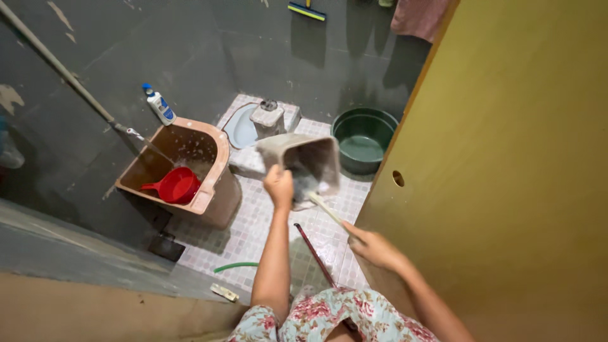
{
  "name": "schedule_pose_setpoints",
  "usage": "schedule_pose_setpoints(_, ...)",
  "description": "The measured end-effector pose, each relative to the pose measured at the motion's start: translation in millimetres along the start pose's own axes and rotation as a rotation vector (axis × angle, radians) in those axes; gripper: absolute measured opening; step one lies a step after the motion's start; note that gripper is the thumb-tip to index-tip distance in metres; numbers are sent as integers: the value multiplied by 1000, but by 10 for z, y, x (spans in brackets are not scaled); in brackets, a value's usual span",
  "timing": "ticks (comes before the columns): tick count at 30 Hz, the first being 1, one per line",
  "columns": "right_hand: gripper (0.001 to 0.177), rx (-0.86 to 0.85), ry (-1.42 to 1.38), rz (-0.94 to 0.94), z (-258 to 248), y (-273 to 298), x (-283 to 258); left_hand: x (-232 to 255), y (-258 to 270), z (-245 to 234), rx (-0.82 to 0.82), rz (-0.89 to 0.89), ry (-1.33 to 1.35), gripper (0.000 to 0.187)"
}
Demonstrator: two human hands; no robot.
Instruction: The person scrubs the inside of a mop bucket with a brush, rinses it under running water, and then wipes the bucket with a cloth. The task involves repeated scrubbing and rinsing actions to clean the bucket.
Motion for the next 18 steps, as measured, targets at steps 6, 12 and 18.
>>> schedule_pose_setpoints(6,72,107,213,78,-20,-270,-272,73,-1,-33,-69,-9,-48,14)
schedule_pose_setpoints(12,63,186,296,28,-62,34,-285,14,-50,-248,-86,-78,-146,4)
schedule_pose_setpoints(18,64,176,448,63,159,-306,-72,-195,339,26,-340,-130,-235,12)
Point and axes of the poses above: each hand's wrist, its own y-axis away from the middle knuckle, its own z-axis out of the palm, x = y × z, the point moved 7 cm from there along -y, towards the middle knuckle, and after that the axes turned 9 degrees about z, right-handed, at the moved point
